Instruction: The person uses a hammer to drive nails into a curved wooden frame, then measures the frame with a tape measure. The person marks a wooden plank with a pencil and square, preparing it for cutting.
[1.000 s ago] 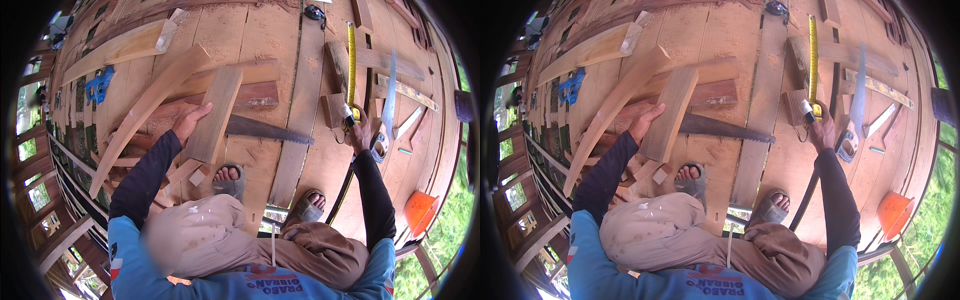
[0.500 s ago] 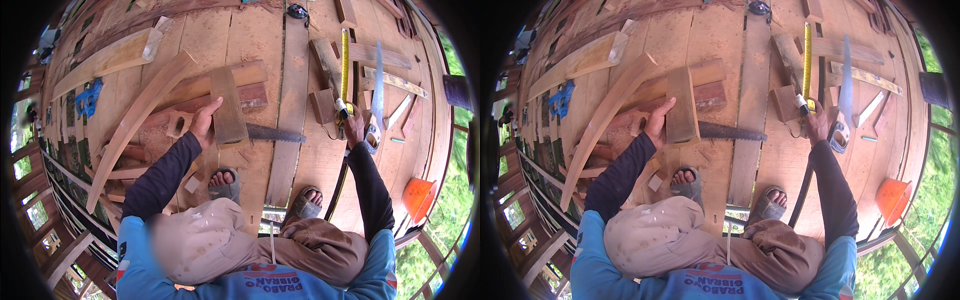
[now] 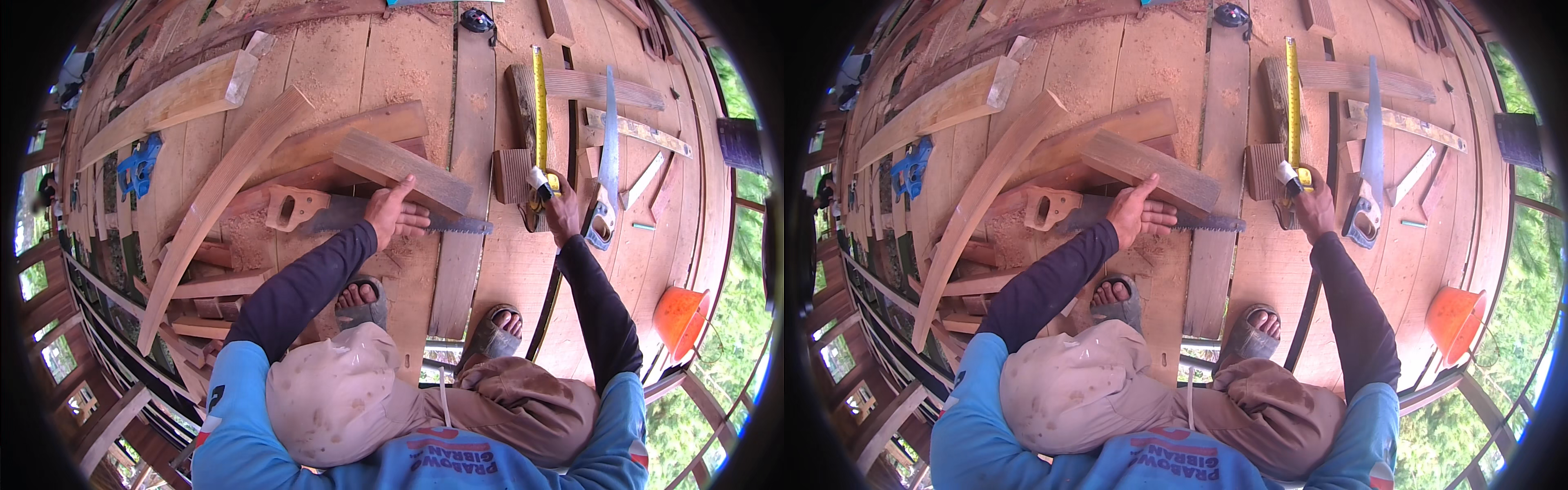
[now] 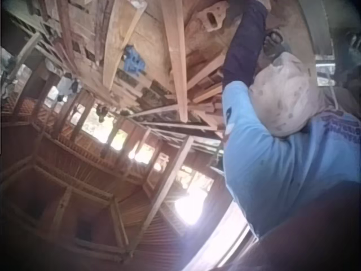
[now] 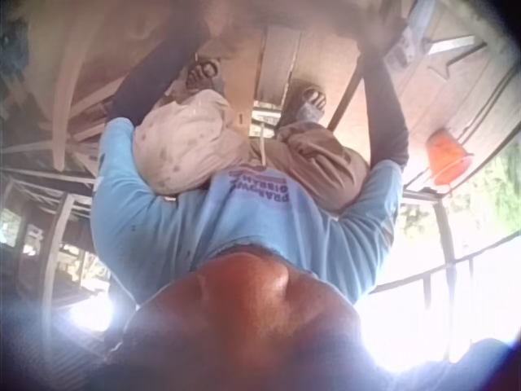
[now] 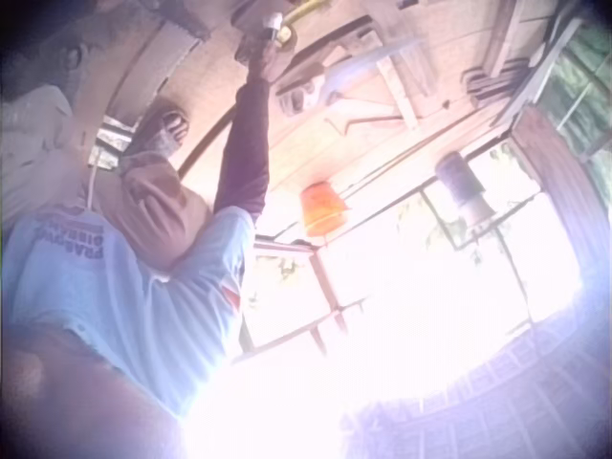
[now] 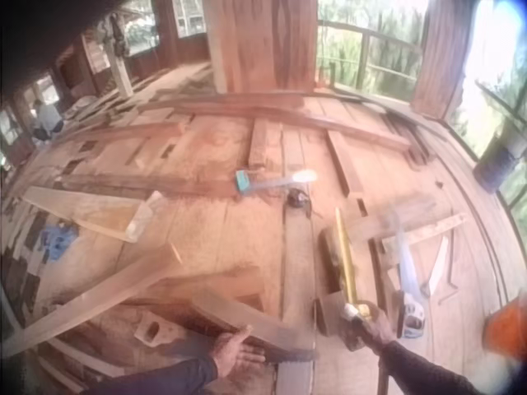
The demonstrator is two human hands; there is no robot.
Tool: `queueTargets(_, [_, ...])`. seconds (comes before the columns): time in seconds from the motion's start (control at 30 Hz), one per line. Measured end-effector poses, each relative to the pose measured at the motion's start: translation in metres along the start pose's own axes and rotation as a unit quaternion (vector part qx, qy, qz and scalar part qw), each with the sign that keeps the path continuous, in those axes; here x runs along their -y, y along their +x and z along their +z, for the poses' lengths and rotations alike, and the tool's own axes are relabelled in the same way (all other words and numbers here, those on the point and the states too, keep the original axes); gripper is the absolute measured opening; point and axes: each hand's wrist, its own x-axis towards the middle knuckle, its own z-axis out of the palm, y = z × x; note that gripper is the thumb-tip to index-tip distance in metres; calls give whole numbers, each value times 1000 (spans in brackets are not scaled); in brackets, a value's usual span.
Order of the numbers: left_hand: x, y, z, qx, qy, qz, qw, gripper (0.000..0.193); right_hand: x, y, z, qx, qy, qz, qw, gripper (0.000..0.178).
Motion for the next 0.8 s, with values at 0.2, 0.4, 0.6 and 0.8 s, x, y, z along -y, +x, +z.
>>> queueTargets(0.2, [-5, -2, -18, -3, 248, -65, 967, 59, 1, -6, -11, -9, 79, 15, 997, 59])
queueTargets(0.4, [-12, -17, -20, -27, 588, 353, 727, 43, -14, -2, -24, -14, 103, 5, 995, 50])
queueTargets(0.6, [-44, -3, -14, 44, 763, 445, 467, 81, -6, -15, -37, -43, 105, 10, 994, 55])
queueTargets(0.8, [-56, 18, -12, 29, 802, 335, 494, 87, -14, -22, -47, -52, 174, 18, 983, 57])
